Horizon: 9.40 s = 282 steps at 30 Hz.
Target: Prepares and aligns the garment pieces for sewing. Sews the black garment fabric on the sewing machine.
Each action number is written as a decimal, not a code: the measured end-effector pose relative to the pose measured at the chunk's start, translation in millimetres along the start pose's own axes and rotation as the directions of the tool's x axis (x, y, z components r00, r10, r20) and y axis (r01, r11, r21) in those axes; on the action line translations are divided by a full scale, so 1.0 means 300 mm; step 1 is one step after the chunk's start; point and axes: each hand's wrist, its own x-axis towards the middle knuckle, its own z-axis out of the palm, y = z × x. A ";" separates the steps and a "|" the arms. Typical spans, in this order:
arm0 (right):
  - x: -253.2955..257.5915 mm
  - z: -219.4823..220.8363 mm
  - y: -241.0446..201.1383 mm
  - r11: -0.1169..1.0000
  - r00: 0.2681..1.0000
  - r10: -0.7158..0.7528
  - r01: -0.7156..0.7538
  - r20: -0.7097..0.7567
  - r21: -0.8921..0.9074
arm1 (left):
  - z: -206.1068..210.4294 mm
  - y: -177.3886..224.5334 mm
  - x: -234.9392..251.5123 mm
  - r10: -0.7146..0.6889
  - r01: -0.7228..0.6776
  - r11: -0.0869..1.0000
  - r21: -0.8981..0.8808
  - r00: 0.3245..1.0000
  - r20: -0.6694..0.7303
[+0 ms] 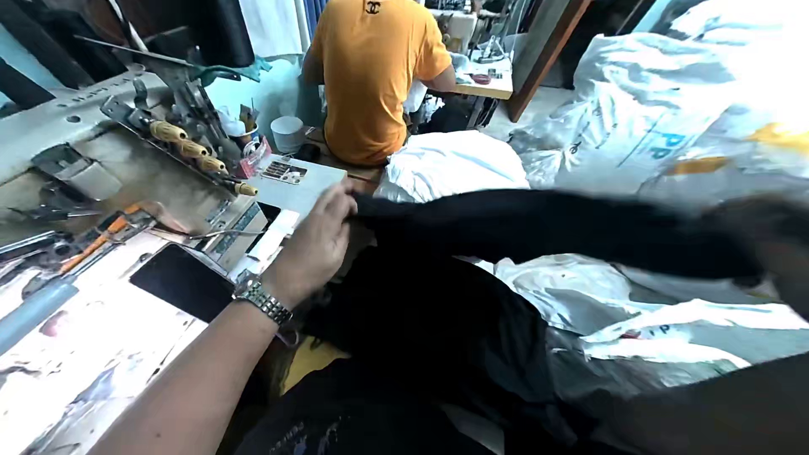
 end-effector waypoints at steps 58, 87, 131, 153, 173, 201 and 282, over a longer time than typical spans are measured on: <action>-0.185 1.232 -0.283 0.942 0.456 -0.290 -0.019 0.842 0.335 | -0.042 0.047 -1.113 -0.541 0.549 0.810 -0.207 0.835 0.099; -0.544 1.513 -1.168 0.476 -0.130 -0.779 0.514 0.613 0.713 | -0.230 -0.035 -1.319 -0.886 0.997 -0.046 0.063 -0.012 -0.463; -0.564 0.912 -1.805 -0.171 0.242 -0.899 0.575 -0.365 0.800 | -1.371 0.472 -1.229 0.021 0.842 -0.205 0.500 0.514 -0.857; -0.416 1.296 -1.171 0.098 -0.225 -0.927 0.629 0.301 0.771 | -0.787 0.175 -1.176 -0.744 0.697 0.281 0.660 0.592 -0.309; -0.662 1.324 -1.370 0.130 0.154 -0.986 0.452 0.066 0.882 | -0.595 0.255 -1.133 -0.733 0.618 0.395 0.680 0.658 -0.173; -0.513 1.337 -1.258 0.349 0.154 -0.899 -0.316 0.410 0.882 | -0.580 -0.166 -1.009 -0.842 0.960 0.143 0.242 0.246 -0.479; -0.424 1.336 -1.336 0.427 0.272 -0.903 0.498 0.332 0.755 | -0.430 -0.247 -1.107 -0.599 0.842 0.469 0.267 0.525 -0.604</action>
